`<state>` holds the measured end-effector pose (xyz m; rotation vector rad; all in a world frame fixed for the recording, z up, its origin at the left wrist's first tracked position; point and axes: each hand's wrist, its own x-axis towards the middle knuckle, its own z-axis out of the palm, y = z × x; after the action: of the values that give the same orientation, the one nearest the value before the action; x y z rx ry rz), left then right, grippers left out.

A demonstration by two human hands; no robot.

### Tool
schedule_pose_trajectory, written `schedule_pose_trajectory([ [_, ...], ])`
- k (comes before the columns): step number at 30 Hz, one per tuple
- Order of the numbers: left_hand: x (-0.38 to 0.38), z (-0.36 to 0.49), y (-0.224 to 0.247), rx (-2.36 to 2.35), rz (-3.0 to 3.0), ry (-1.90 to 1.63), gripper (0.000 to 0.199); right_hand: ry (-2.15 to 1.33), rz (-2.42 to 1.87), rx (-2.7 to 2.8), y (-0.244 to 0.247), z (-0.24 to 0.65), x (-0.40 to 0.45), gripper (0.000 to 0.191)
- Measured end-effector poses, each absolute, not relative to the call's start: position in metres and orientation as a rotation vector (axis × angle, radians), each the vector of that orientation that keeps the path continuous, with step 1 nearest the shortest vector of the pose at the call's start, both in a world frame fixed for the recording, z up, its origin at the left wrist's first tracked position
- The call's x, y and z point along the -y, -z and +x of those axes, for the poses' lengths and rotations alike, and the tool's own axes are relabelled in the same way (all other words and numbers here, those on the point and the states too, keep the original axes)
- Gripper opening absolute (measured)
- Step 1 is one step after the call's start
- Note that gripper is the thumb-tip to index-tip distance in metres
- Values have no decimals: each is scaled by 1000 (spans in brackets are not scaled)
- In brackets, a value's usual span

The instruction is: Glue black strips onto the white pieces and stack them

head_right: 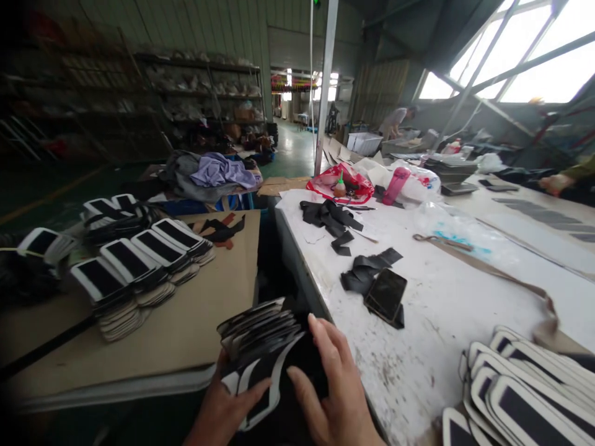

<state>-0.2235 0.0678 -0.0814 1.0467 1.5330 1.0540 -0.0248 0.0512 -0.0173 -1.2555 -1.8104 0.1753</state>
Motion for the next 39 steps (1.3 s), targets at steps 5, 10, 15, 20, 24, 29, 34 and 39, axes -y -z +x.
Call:
schedule_pose_trajectory([
  [5,-55,-242,69,-1592,1222,-1142,49,-14,-1047,1954,-24,-34,-29,60],
  [10,-40,-251,57,-1569,1259,-1160,45,-31,-963,1942,-39,-41,-15,54],
  [15,-34,-251,44,-1487,1319,-1216,42,46,-904,1979,-45,-45,-6,53],
  [20,-31,-250,40,-1438,1360,-1220,47,60,-873,2028,-45,-43,-1,57],
  [24,-29,-252,47,-1438,1363,-1209,48,47,-834,2040,-47,-42,0,56],
  [29,-28,-253,42,-1427,1414,-1208,50,30,-804,2025,-53,-42,6,52],
  [34,-28,-252,37,-1426,1471,-1205,52,-2,-848,2067,-54,-39,10,52],
  [39,-29,-250,39,-1425,1454,-1194,53,50,-817,2078,-47,-36,4,54],
])
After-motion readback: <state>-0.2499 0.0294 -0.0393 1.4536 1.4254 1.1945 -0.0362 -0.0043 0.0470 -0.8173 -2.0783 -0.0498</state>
